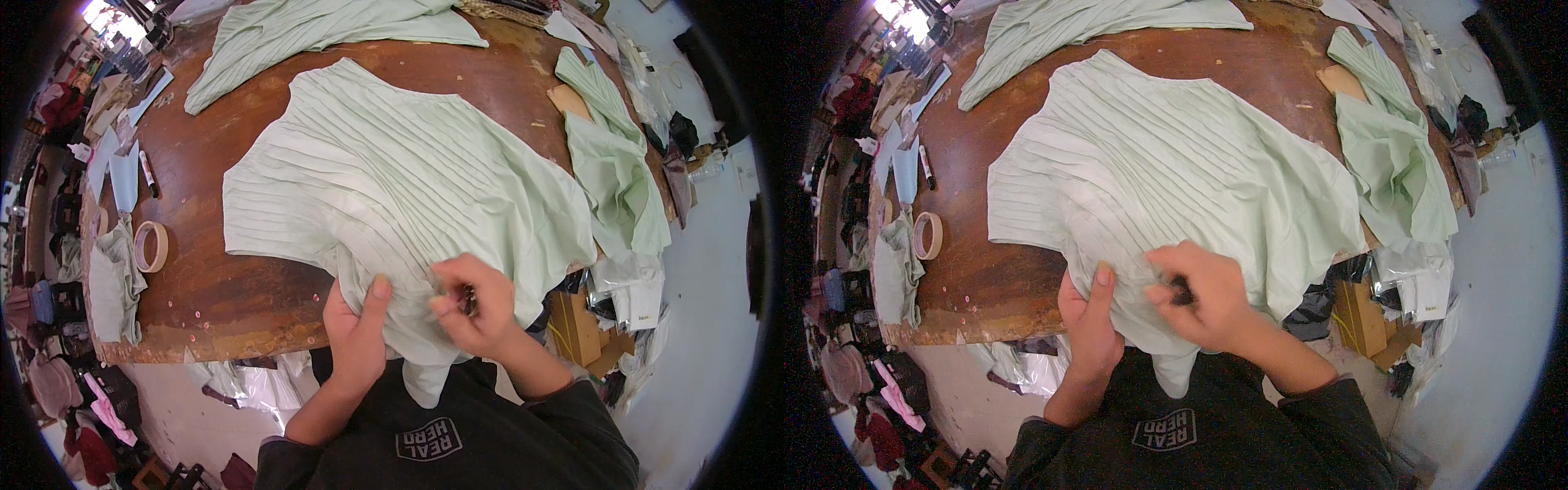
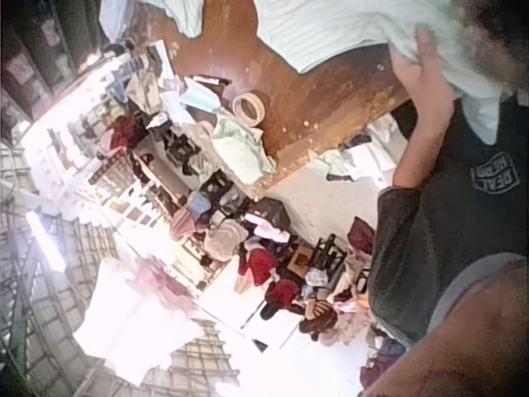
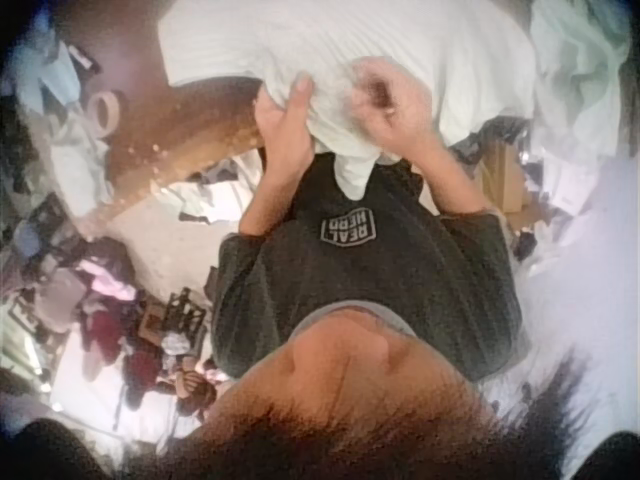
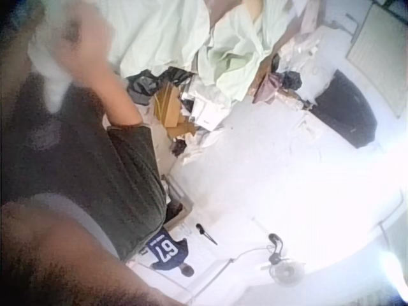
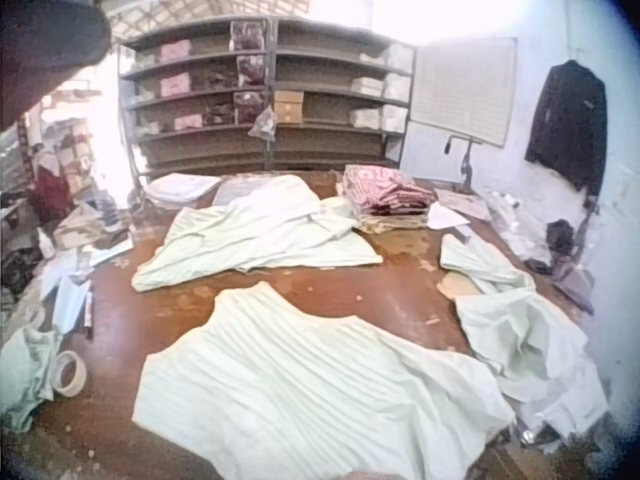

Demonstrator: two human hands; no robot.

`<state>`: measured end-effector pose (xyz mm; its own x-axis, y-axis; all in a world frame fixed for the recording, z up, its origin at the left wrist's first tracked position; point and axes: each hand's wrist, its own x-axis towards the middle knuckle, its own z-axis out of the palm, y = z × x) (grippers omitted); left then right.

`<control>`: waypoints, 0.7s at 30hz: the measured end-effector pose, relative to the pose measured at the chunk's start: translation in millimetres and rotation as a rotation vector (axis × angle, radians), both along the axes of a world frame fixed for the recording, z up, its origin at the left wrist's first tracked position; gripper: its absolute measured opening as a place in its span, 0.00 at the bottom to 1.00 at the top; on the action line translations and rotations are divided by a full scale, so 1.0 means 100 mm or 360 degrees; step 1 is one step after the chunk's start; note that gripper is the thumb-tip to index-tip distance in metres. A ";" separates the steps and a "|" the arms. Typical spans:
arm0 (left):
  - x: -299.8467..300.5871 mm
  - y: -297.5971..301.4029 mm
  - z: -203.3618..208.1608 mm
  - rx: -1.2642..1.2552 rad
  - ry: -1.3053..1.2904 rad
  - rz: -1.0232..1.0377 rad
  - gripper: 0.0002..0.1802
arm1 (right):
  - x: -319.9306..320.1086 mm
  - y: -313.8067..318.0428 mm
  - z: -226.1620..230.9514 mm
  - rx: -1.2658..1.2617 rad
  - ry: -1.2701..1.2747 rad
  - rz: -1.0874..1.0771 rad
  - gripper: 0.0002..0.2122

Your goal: The person uses a small blade to trim excess threads and fabric along the edge of a light green pleated garment laid on a wooden table. The person repeatedly adjusts the fabric and continues trimming along the same edge throughout the clip.

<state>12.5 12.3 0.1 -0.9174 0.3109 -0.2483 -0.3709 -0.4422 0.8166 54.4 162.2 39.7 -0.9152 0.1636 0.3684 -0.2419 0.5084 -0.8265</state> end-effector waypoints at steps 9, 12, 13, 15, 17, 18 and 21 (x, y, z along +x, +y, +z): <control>0.01 -0.02 -0.01 0.0017 0.0020 0.0013 0.21 | -0.14 0.00 0.00 0.0316 0.0044 0.0173 0.16; -0.01 -0.02 0.01 0.0005 0.0060 0.0011 0.19 | -0.12 0.01 -0.09 0.0633 0.0168 0.0135 0.17; -0.01 -0.01 0.02 0.0000 0.0075 0.0007 0.18 | -0.11 0.01 -0.09 0.0749 0.0244 0.0120 0.17; -0.01 -0.01 0.05 -0.0003 0.0082 0.0008 0.18 | -0.10 0.01 -0.08 0.0979 0.0396 0.0088 0.16; -0.01 -0.01 0.07 -0.0021 0.0091 0.0002 0.19 | -0.10 0.02 -0.08 0.1039 0.0502 0.0056 0.15; -0.01 -0.01 0.08 -0.0040 0.0093 -0.0003 0.19 | -0.10 0.02 -0.08 0.1069 0.0556 0.0040 0.15; -0.01 -0.01 0.08 -0.0041 0.0104 -0.0011 0.19 | -0.08 0.04 -0.06 0.1013 0.0567 0.0102 0.14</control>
